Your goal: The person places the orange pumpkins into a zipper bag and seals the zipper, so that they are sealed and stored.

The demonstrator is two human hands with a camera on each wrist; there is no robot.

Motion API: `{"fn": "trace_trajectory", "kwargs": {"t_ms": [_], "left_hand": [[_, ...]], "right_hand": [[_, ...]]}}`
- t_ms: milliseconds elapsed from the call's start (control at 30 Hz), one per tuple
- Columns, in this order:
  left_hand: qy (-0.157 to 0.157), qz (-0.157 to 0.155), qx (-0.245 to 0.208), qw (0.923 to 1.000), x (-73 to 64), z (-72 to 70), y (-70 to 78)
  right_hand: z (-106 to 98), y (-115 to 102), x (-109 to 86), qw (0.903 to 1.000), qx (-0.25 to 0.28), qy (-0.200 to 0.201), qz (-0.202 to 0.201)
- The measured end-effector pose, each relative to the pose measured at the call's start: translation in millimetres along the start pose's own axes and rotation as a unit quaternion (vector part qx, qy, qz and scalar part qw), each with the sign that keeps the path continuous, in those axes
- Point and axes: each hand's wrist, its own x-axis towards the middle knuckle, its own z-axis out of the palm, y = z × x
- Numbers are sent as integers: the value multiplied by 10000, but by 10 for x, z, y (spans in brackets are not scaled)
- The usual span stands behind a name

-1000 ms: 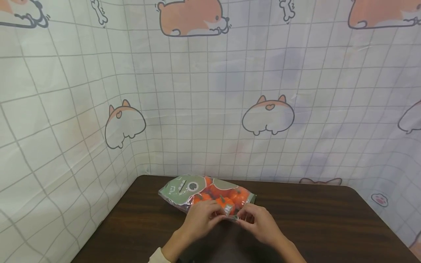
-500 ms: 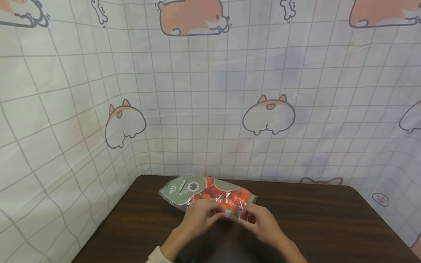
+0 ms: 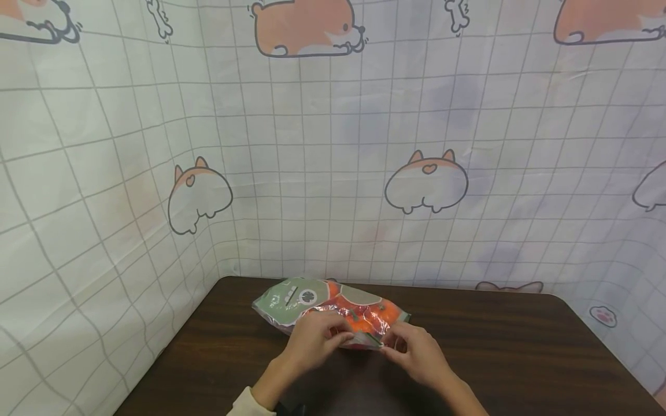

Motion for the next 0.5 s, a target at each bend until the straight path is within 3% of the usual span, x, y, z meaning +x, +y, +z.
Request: {"fn": "trace_trajectory", "kwargs": {"t_ms": [500], "left_hand": [[182, -89, -590, 9981, 9, -63, -57]], "right_hand": [[-22, 61, -31, 9993, -347, -24, 169]]}}
